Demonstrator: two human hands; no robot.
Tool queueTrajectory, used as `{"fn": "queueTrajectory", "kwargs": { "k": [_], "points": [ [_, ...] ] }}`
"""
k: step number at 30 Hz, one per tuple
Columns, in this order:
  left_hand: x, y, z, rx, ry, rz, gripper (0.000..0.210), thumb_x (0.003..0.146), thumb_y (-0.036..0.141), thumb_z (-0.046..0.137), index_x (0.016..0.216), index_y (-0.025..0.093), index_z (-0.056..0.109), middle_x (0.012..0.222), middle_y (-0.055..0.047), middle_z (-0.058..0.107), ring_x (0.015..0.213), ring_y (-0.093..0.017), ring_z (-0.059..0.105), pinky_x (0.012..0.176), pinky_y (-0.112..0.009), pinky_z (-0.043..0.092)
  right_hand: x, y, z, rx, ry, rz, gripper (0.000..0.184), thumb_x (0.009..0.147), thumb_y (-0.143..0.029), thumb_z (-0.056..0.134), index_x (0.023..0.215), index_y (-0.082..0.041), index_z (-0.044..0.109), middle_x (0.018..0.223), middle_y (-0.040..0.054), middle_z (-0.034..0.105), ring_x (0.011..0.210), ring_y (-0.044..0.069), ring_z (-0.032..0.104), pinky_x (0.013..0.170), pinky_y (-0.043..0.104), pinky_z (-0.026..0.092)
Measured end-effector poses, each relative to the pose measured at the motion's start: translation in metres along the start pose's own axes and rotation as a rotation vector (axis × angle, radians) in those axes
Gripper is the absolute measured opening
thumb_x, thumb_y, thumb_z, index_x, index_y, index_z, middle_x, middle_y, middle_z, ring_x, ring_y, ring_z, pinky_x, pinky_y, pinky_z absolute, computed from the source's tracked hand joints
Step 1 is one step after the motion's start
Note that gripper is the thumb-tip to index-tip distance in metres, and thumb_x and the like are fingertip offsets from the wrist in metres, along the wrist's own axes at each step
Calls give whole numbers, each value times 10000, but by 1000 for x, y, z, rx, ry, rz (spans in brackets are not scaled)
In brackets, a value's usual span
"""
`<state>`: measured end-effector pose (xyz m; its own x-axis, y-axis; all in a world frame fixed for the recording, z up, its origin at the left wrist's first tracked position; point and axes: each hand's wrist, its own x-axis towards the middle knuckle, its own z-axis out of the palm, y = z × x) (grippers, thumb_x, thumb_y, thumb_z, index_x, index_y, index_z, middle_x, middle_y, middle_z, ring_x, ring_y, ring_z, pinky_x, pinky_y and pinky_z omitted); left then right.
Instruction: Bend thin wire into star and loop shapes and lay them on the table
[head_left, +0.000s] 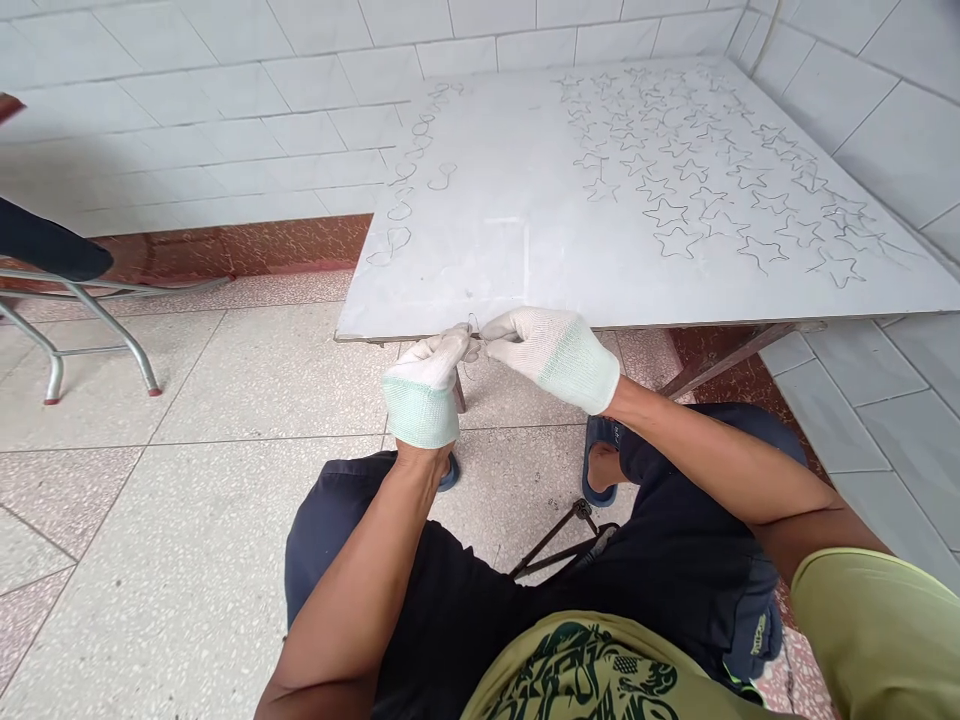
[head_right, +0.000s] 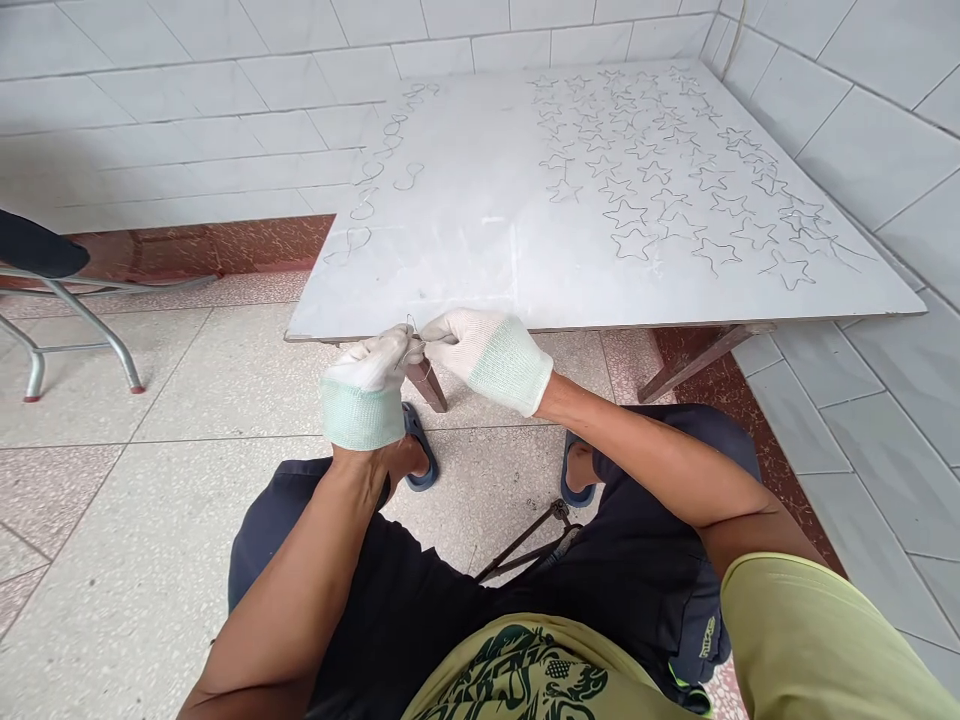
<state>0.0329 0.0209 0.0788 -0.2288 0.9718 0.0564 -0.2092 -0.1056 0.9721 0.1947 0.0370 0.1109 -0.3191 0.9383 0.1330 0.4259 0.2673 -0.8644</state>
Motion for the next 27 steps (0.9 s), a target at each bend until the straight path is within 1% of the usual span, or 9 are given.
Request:
{"fn": "queueTrajectory", "kwargs": {
  "k": [4, 7, 11, 15, 17, 20, 23, 25, 27],
  "points": [
    [0, 0, -1, -3, 30, -2, 356, 720, 461, 891, 595, 241, 641, 726, -27, 716, 828, -209, 717, 1045, -420, 561, -1, -1, 5, -12, 1, 16, 186, 972, -212, 669, 969, -214, 855, 988, 8, 830, 938, 187, 741, 912, 303, 526],
    [0, -1, -2, 44, 5, 8, 330, 759, 478, 856, 626, 243, 667, 738, -35, 714, 883, -225, 728, 1068, -423, 551, -3, 3, 8, -30, 44, 31, 179, 977, -228, 671, 970, -222, 850, 990, 9, 827, 935, 186, 740, 924, 308, 526],
    [2, -2, -3, 27, -8, 24, 298, 772, 484, 852, 663, 246, 710, 735, -37, 717, 853, -219, 712, 1085, -441, 545, -5, 8, 9, -57, 87, 23, 164, 985, -243, 666, 978, -213, 828, 979, 17, 826, 921, 186, 741, 931, 321, 535],
    [4, -4, -5, 5, 3, 18, 301, 771, 478, 869, 670, 247, 704, 762, -39, 732, 829, -204, 702, 1066, -429, 547, -6, 8, 10, -42, 112, 27, 140, 973, -240, 683, 1022, -210, 811, 1026, 30, 833, 944, 195, 752, 908, 329, 560],
    [6, -4, -5, -20, -9, 2, 305, 734, 488, 894, 686, 245, 716, 759, -35, 728, 788, -197, 683, 1009, -427, 566, -6, 6, 10, -19, 107, 47, 168, 968, -232, 682, 1073, -201, 809, 1026, 36, 831, 928, 196, 755, 899, 335, 576],
    [9, -3, -6, -63, -21, -14, 318, 684, 495, 930, 733, 241, 744, 734, -20, 711, 720, -181, 649, 932, -421, 580, -5, 1, 10, 21, 121, 68, 268, 955, -204, 676, 1189, -175, 802, 1060, 54, 832, 926, 196, 759, 924, 347, 597],
    [9, -1, -5, -78, -34, 2, 313, 706, 487, 926, 720, 240, 734, 734, -15, 701, 727, -174, 651, 959, -420, 577, -4, -4, 10, 83, 185, 89, 337, 934, -180, 683, 1253, -145, 785, 1171, 89, 831, 986, 201, 773, 963, 358, 614],
    [7, -1, -5, -69, -50, 14, 309, 733, 488, 910, 716, 236, 732, 739, -19, 706, 759, -182, 670, 996, -428, 573, -3, -4, 10, 163, 182, 119, 330, 921, -179, 697, 1237, -144, 787, 1179, 94, 836, 999, 201, 781, 972, 359, 625],
    [5, -1, -5, -51, -46, 12, 304, 748, 489, 902, 742, 227, 749, 747, -26, 727, 787, -193, 697, 1011, -433, 576, -2, -3, 11, 279, 106, 152, 250, 916, -184, 706, 1142, -160, 808, 1101, 76, 848, 976, 194, 787, 961, 348, 633]
  ]
}}
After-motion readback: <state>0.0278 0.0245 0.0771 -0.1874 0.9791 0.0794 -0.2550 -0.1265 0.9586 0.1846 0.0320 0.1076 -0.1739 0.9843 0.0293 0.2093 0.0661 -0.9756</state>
